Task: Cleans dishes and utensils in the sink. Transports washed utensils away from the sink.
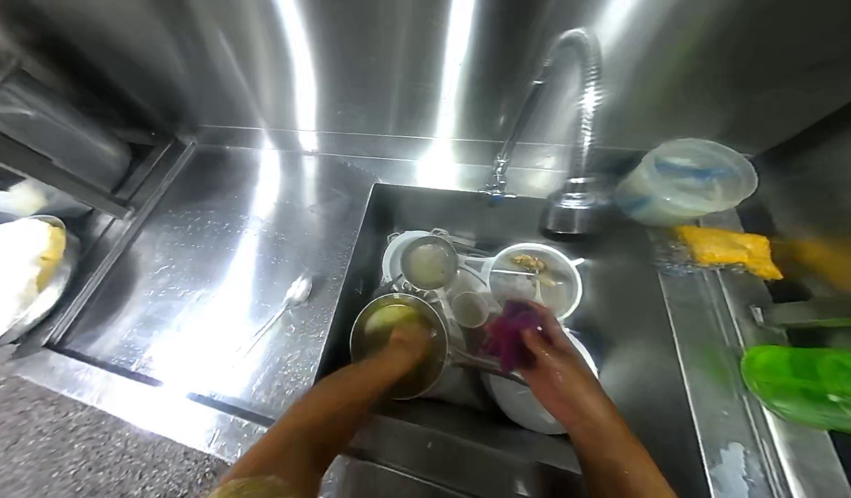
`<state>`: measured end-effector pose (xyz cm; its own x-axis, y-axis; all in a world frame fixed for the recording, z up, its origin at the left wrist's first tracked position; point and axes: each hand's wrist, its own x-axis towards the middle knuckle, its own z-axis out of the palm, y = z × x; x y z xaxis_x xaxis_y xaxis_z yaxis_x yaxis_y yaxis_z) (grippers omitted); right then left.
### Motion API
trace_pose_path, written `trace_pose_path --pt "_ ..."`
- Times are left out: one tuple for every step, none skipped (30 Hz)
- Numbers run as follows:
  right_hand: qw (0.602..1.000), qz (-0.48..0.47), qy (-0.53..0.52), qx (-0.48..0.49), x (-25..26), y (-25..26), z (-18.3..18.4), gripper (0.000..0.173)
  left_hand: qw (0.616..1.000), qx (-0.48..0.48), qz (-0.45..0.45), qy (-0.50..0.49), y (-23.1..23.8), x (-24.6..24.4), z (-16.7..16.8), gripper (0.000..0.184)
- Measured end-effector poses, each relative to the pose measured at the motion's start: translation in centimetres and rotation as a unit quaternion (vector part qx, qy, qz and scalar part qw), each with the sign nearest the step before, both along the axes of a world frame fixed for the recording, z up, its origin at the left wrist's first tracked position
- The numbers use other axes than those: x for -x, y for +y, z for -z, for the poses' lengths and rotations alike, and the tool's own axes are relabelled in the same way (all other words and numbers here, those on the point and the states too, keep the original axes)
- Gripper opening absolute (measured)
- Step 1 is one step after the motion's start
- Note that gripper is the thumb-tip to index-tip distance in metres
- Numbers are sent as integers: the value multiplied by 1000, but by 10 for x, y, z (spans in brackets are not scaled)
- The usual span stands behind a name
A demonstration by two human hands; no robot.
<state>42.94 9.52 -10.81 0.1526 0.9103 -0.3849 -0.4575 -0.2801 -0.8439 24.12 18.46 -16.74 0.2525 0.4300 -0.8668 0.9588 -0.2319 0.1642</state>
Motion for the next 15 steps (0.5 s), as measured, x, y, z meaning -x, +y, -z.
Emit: trace_pose_path --pt "999 18 43 -13 -6 -7 1 44 1000 12 14 2 7 -3 17 41" --pt "996 32 78 -30 -13 -12 3 45 999 15 28 2 15 -5 30 40" --pt "992 42 107 -46 -21 -17 6 46 999 13 39 -1 20 -5 36 39" --pt "989 45 130 -57 -28 -21 9 48 999 5 43 -8 22 -4 37 38" --pt "986 43 145 -67 -35 -25 12 52 999 -10 36 -23 23 0 30 36" --pt "984 38 156 -77 -41 -28 16 54 998 -31 20 -45 22 5 17 35" --pt "983 34 163 -80 -46 -29 19 55 995 -54 -2 -83 22 11 2 34" --pt "982 30 167 -80 -49 -27 21 54 988 -78 -28 -133 22 19 -14 31" --pt "981 26 174 -82 -49 -24 22 52 977 -96 -56 -182 23 28 -30 28" --pt "980 19 177 -85 -47 -19 22 50 964 -105 -85 -231 23 35 -46 24" --pt "981 11 173 -90 -44 -13 20 48 952 -105 -117 -264 21 38 -62 21" --pt "981 -1 170 -97 -41 -6 18 46 944 -109 -141 -277 18 39 -78 20" --pt "981 -15 165 -103 -37 3 14 45 943 -122 -152 -271 15 37 -94 20" --pt "980 -24 168 -108 -33 12 10 46 948 -137 -148 -244 13 34 -107 20" --pt "976 -29 184 -113 -30 19 6 46 961 -147 -131 -195 12 30 -117 22"
